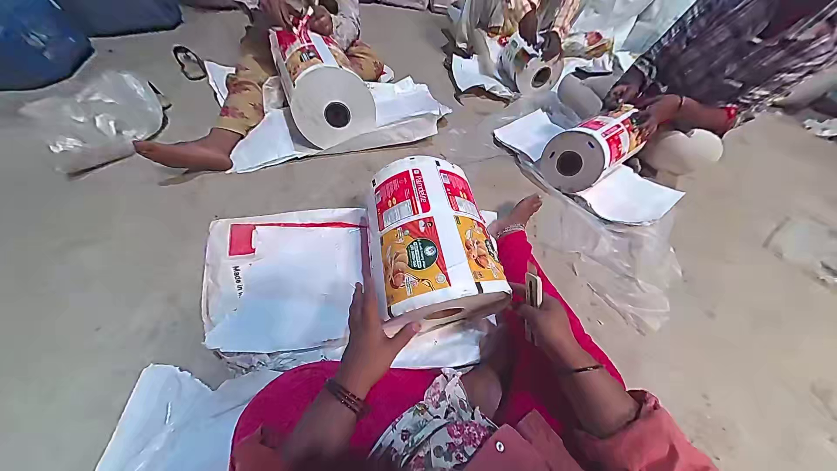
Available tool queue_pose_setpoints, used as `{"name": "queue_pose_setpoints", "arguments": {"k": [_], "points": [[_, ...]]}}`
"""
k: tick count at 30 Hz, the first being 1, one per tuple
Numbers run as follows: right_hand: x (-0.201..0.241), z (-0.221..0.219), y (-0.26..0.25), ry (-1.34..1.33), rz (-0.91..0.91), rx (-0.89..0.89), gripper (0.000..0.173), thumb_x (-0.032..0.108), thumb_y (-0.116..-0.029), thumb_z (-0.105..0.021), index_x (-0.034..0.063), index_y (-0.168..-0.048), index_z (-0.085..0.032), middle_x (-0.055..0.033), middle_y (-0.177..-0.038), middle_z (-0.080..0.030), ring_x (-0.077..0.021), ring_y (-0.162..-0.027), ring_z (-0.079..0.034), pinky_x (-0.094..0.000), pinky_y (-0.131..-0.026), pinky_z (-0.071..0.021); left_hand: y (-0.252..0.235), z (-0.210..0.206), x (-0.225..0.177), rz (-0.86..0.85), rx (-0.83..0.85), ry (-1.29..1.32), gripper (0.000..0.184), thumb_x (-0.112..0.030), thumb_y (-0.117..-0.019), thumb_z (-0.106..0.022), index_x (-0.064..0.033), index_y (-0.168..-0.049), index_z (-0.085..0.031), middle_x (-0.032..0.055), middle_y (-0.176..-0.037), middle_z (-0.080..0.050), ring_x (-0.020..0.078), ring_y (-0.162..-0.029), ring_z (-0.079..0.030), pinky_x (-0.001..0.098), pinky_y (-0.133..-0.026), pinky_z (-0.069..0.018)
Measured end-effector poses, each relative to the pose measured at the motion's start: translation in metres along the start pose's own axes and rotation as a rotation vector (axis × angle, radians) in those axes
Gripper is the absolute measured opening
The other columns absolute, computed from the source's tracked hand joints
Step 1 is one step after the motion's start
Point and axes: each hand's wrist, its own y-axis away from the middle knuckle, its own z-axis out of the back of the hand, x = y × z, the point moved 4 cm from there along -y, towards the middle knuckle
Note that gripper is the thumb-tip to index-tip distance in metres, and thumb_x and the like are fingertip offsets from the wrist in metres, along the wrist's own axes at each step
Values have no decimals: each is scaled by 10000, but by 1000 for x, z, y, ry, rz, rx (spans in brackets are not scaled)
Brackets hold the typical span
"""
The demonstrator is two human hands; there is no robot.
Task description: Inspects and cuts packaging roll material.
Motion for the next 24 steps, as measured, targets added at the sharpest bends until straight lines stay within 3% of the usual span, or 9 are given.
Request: {"name": "queue_pose_setpoints", "arguments": {"k": [1,3,5,7,13,16,18,24], "points": [[1,-1,4,65,-8,-15,433,5,-883,-609,107,-1298,-678,-47,-964,-698,-81,-616,-575,-284,-554,-493,-1,-6,3,-4,38,-81,1223,-718,-768,-710,12,-1618,-220,316,-1666,-165,494,-1539,-191,646,-1210,-243],[5,-1,6,112,-29,-6,449,10,-873,-599,124,-1299,-682,-56,-948,-701,-93,-575,-551,-301,-534,-482,-8,-4,3,-14,93,-167,1185,-694,-776,-734,-35,-1628,-239,265,-1680,-190,479,-1529,-239,707,-1174,-245],[10,-1,6,108,-42,1,441,7,-870,-599,119,-1286,-689,-49,-890,-692,-83,-515,-519,-284,-483,-461,-14,5,2,-22,103,-205,1011,-546,-855,-761,-67,-1618,-302,195,-1635,-364,407,-1490,-381,757,-1164,-206],[14,-4,9,96,-48,11,427,10,-868,-611,115,-1273,-696,-40,-823,-672,-77,-475,-487,-273,-450,-436,-18,14,5,-58,61,-230,919,-465,-846,-805,-70,-1576,-410,151,-1524,-539,360,-1413,-509,775,-1177,-116],[33,-16,18,168,17,62,425,48,-866,-619,127,-1275,-706,-42,-910,-726,-98,-606,-611,-321,-574,-520,-21,28,38,-38,94,-119,918,-370,-816,-854,-20,-1551,-430,156,-1451,-606,325,-1390,-540,663,-1251,-86],[33,-25,21,174,54,90,396,59,-848,-672,76,-1243,-698,-108,-942,-731,-209,-722,-688,-446,-678,-590,-17,35,50,-4,99,-62,903,-311,-819,-858,-13,-1552,-424,161,-1446,-609,323,-1404,-524,611,-1271,-120],[37,-24,20,197,83,82,359,128,-868,-726,53,-1219,-702,-136,-944,-731,-259,-789,-705,-509,-758,-586,-20,34,51,-24,88,-48,889,-274,-821,-855,-8,-1552,-423,176,-1440,-611,341,-1408,-518,611,-1268,-142],[31,-27,24,183,107,119,350,169,-865,-680,92,-1204,-726,-90,-890,-726,-207,-724,-684,-461,-722,-572,-26,34,62,-67,80,-16,933,-294,-789,-858,-14,-1559,-412,188,-1412,-629,377,-1374,-543,687,-1227,-143]]}}
